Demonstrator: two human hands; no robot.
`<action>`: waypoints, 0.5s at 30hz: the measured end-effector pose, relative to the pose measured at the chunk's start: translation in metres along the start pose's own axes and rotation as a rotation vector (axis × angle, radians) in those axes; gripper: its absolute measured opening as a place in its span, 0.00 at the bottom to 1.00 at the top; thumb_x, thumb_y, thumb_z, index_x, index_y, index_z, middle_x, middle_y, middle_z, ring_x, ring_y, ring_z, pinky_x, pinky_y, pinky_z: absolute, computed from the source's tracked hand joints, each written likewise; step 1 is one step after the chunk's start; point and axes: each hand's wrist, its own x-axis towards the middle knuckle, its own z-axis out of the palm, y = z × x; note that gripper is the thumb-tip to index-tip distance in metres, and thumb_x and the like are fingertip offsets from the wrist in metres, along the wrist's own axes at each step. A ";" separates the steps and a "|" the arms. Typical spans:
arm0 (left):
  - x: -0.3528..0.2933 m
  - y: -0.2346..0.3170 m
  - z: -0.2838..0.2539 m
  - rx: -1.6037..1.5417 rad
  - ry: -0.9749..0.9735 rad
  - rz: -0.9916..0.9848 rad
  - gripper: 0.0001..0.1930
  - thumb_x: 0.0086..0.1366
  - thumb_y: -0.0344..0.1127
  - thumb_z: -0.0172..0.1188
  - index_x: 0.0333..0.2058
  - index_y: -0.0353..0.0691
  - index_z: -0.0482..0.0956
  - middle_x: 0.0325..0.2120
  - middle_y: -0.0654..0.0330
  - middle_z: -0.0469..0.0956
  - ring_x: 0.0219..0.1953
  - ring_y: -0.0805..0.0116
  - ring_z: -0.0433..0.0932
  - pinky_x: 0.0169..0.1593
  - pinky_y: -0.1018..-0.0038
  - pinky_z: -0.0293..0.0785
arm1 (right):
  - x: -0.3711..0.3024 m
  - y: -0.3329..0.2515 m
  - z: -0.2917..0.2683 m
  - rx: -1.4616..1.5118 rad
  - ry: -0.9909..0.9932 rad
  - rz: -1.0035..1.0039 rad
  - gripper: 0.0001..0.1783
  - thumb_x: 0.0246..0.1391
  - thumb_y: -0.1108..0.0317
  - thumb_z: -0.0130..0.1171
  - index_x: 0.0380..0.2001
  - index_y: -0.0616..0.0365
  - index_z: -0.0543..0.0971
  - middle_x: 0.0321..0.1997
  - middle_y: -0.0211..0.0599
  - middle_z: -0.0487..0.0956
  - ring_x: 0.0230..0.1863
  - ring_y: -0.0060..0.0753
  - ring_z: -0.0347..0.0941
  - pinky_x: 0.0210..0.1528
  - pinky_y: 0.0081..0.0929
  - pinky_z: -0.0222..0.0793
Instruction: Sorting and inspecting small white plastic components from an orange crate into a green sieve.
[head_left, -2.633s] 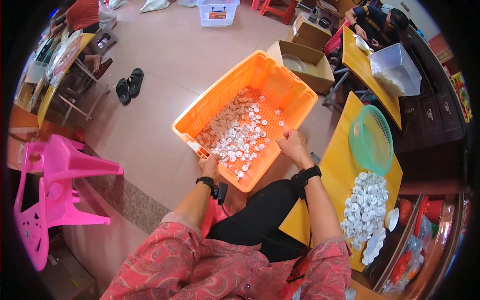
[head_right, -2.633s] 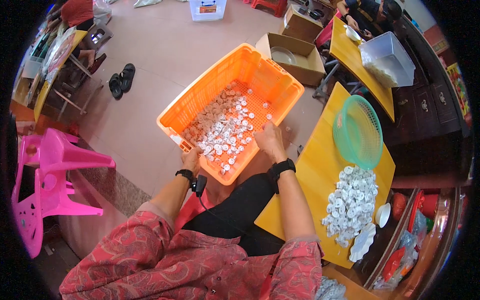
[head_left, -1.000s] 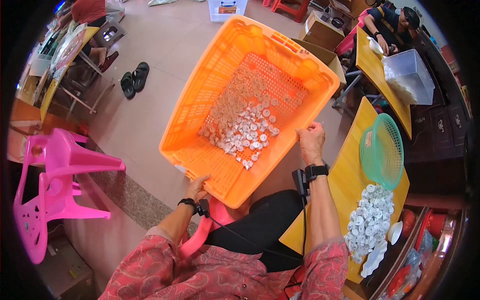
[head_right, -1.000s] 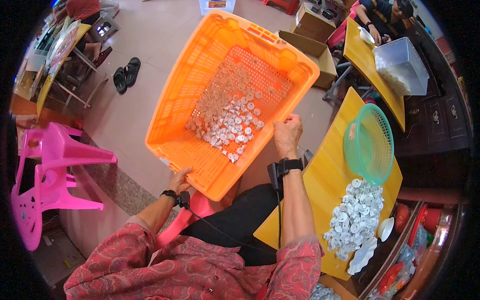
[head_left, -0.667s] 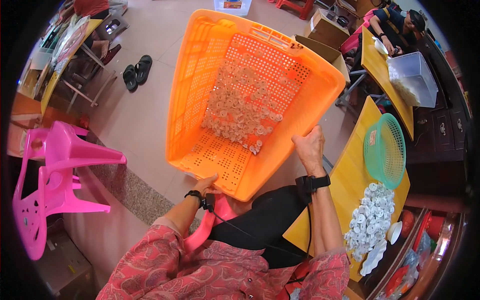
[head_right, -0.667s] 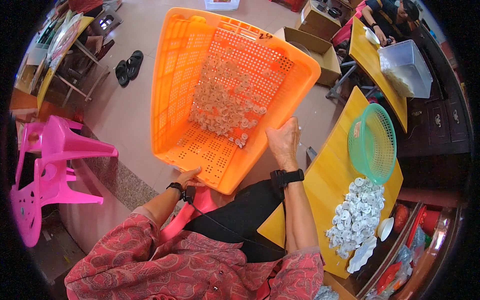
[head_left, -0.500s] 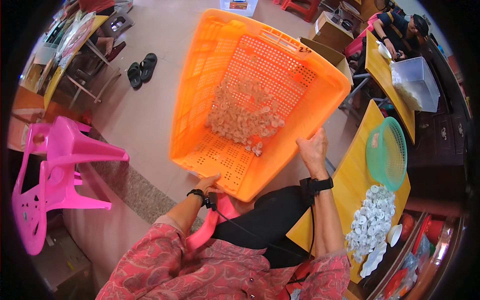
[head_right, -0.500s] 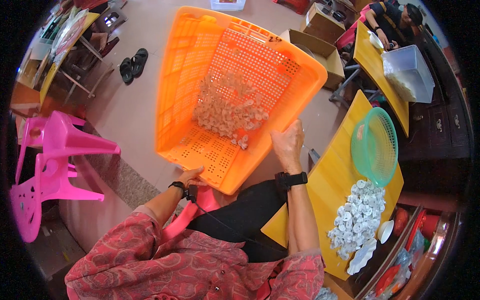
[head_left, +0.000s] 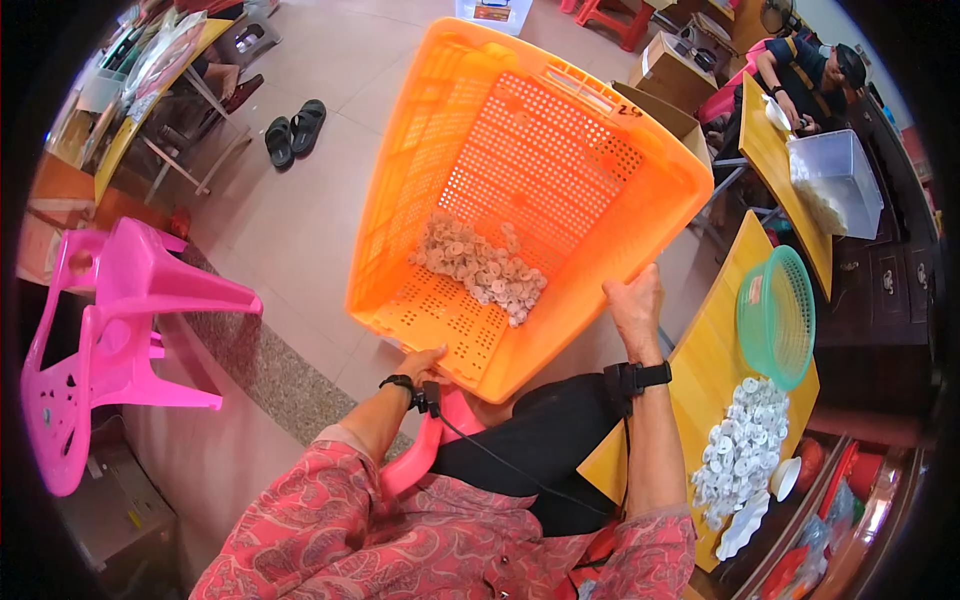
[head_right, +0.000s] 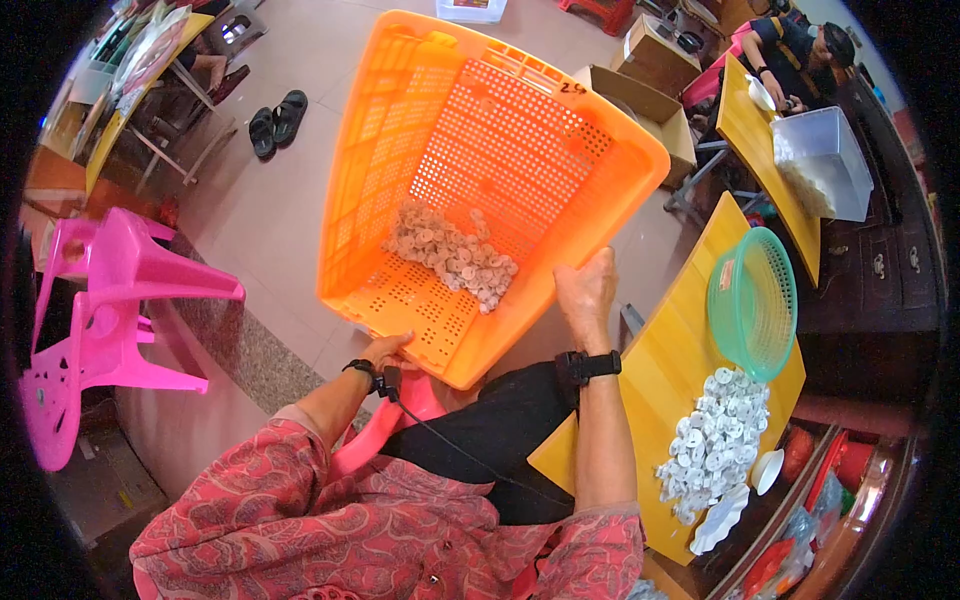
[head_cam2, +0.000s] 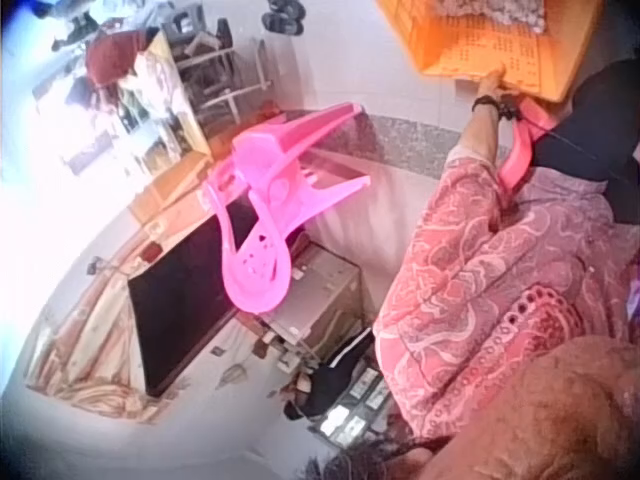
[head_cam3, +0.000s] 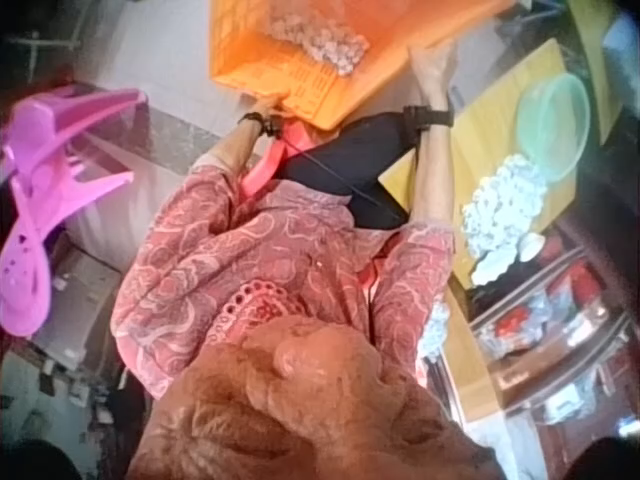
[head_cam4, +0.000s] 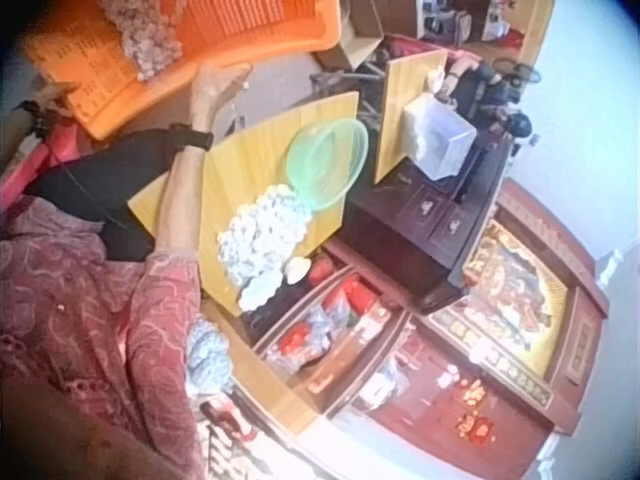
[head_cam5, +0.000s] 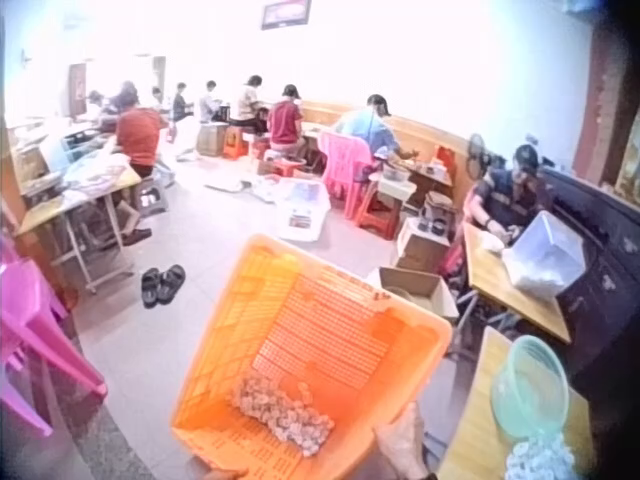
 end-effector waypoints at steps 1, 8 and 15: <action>-0.001 0.000 0.001 -0.036 -0.001 -0.026 0.26 0.64 0.42 0.63 0.56 0.35 0.68 0.45 0.47 0.80 0.42 0.52 0.83 0.37 0.57 0.85 | 0.000 0.001 -0.001 0.000 -0.001 -0.003 0.16 0.40 0.73 0.62 0.31 0.72 0.70 0.31 0.60 0.78 0.36 0.61 0.76 0.41 0.45 0.72; -0.014 0.002 0.005 -0.004 0.057 -0.067 0.27 0.64 0.43 0.63 0.56 0.34 0.67 0.44 0.44 0.79 0.40 0.48 0.83 0.35 0.54 0.85 | -0.018 -0.006 -0.007 -0.069 -0.069 -0.036 0.14 0.40 0.74 0.61 0.30 0.72 0.71 0.31 0.61 0.78 0.36 0.61 0.77 0.41 0.45 0.72; 0.035 -0.016 0.011 -0.003 0.046 -0.075 0.23 0.67 0.42 0.56 0.55 0.33 0.68 0.44 0.42 0.79 0.39 0.48 0.82 0.36 0.55 0.84 | -0.023 0.019 -0.023 -0.051 -0.062 0.017 0.15 0.39 0.74 0.67 0.29 0.71 0.74 0.28 0.56 0.80 0.31 0.53 0.80 0.34 0.39 0.74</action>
